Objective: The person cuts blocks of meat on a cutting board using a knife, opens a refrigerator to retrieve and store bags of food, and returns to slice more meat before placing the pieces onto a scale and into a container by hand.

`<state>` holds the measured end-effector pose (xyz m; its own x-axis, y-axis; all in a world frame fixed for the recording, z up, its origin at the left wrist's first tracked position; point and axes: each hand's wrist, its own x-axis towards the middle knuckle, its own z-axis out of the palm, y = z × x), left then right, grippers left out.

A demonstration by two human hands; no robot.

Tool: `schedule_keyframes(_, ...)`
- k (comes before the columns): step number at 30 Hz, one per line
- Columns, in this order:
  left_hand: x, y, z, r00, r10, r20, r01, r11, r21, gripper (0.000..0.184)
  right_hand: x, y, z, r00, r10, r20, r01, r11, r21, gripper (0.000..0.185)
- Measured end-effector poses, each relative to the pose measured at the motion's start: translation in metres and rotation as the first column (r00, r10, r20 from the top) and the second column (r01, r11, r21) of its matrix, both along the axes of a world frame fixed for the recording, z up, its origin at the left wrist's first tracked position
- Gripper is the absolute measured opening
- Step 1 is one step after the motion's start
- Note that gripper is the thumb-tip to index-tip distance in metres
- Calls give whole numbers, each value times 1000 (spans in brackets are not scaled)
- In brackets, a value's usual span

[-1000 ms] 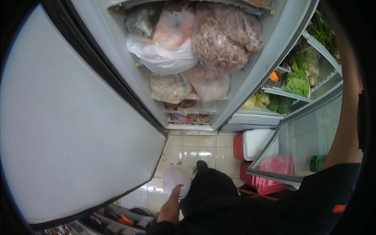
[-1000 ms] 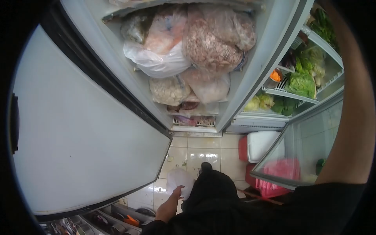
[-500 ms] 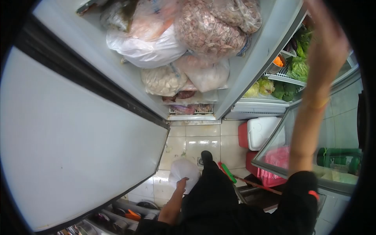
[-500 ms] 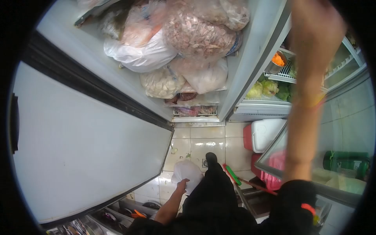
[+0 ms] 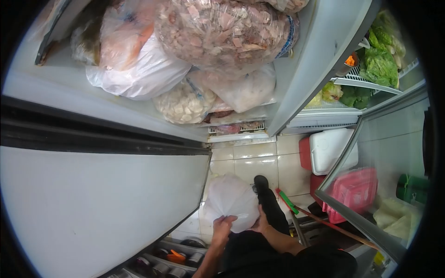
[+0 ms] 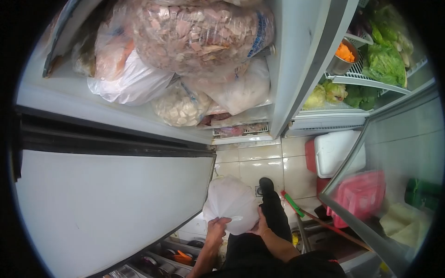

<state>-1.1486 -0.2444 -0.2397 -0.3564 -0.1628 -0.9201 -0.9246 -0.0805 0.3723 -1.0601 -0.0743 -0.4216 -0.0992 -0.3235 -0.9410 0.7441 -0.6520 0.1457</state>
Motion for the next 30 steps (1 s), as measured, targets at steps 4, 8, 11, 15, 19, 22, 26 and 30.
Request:
schedule_keyframes(4,-34,27,6,951,-34,-306,80,987,139,15,-29,11,-3,859,-398,-321,328,910,-252,78)
schedule_keyframes(8,-92,50,-9,850,-112,-514,139,990,14,16,-100,11,-11,741,-527,-416,484,849,-215,66)
schedule_keyframes(11,-157,77,-26,685,-208,-698,169,978,-125,19,-180,35,-40,668,-572,-475,571,804,-165,64)
schedule_keyframes(15,-232,105,-9,564,-452,-691,294,892,-344,46,-291,56,-49,430,-132,-893,631,751,193,61)
schedule_keyframes(19,-207,128,-57,372,-419,-828,154,908,-390,85,-401,72,-1,406,-648,-644,674,689,-268,59)
schedule_keyframes(22,-203,120,-155,543,-378,-750,32,901,-432,100,-436,72,-48,372,-551,-747,633,739,-229,61)
schedule_keyframes(26,-305,71,-208,618,154,-771,-111,988,108,94,-431,84,-58,342,-371,-864,605,790,-100,53)
schedule_keyframes(30,-339,88,-187,651,66,-756,-106,994,-5,84,-431,47,-41,443,4,-896,786,479,391,47)
